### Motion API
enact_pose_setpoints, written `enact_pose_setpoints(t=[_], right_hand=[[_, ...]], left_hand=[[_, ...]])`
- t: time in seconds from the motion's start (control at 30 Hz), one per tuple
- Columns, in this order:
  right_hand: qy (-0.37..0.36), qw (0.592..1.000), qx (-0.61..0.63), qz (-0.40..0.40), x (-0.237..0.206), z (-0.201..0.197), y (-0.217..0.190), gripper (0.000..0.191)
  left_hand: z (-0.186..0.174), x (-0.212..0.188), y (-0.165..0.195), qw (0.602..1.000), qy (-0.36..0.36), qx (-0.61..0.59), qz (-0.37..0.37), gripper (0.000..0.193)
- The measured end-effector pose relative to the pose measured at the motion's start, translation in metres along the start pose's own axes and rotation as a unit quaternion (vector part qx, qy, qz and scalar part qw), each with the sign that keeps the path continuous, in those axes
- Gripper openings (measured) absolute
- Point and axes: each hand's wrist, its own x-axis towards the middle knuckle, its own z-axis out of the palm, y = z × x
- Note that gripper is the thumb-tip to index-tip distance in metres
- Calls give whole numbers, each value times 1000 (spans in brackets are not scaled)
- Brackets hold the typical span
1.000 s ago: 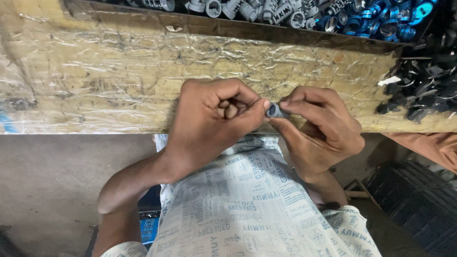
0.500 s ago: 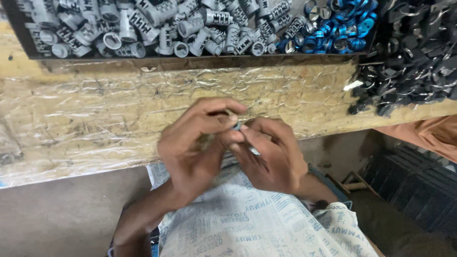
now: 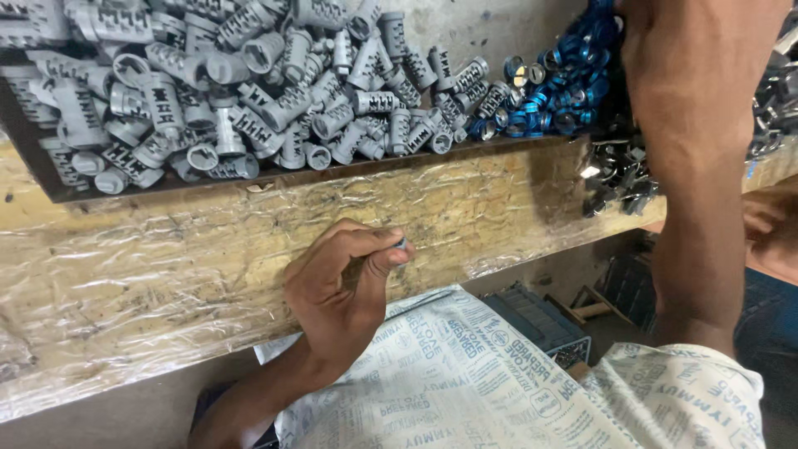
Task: The person sits at a workbench assembling padlock cylinder locks. They pick small blue and gray pin components from trays, press them into open lock cylinder bodies one at a time, and occasionally pick up a keyed cylinder to check it before setting it aside and starting the next one.
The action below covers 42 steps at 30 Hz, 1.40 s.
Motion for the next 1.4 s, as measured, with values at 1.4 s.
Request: enact_pose_setpoints(t=[1.4], right_hand=[[123, 975, 177, -47, 66, -2, -81, 21]], left_hand=[[-4, 9, 5, 999, 2, 51, 5, 8]])
